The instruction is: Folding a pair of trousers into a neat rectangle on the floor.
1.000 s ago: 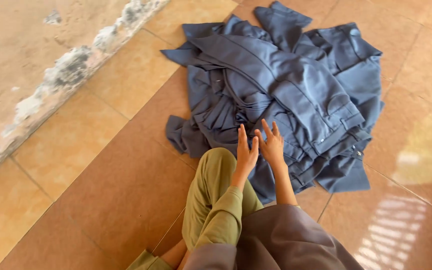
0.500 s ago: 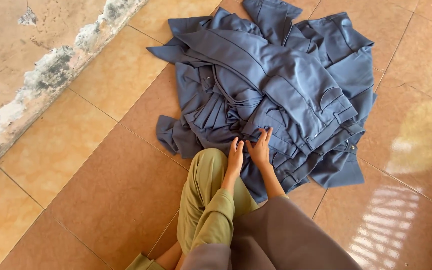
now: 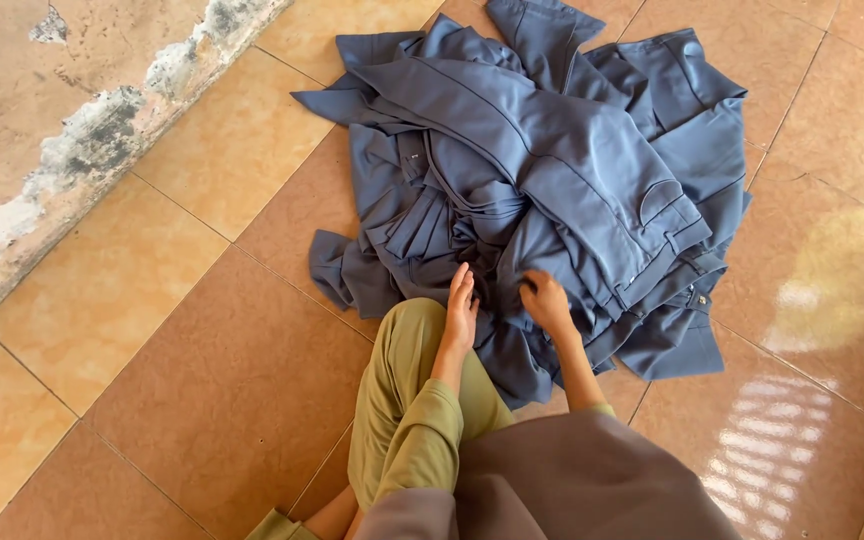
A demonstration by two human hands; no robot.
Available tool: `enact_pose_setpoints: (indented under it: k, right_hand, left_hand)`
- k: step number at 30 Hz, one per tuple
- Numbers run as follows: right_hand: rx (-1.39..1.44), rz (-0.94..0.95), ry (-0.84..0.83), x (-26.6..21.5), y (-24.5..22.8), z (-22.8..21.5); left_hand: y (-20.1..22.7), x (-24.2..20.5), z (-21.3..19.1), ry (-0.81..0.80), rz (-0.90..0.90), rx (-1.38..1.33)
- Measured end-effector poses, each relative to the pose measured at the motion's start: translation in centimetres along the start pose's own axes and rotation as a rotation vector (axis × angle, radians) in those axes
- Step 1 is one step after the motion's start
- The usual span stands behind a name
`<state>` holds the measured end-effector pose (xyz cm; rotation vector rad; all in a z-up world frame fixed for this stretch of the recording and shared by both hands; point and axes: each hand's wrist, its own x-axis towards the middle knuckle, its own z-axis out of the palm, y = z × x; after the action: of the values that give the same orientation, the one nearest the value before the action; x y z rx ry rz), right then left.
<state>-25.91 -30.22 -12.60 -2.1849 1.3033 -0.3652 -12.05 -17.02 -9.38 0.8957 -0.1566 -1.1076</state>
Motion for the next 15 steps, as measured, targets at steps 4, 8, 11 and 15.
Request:
enact_pose_setpoints:
  k: [4, 8, 11, 15]
  right_hand:
    - [0.074, 0.065, -0.205, -4.9, -1.6, -0.6]
    - [0.225, 0.047, -0.462, -7.1, -6.1, -4.6]
    - [0.336, 0.032, -0.471, -5.5, -6.4, -6.3]
    - [-0.07, -0.122, 0.255, -1.3, -3.2, -5.7]
  left_hand:
    - [0.1, 0.1, -0.1, -0.008, -0.095, 0.184]
    - [-1.7, 0.7, -1.1, -0.021, -0.128, 0.732]
    - [-2.1, 0.5, -1.1, -0.004, -0.028, 0.843]
    - [-1.3, -0.4, -0.2, 0.004, 0.011, 0.79]
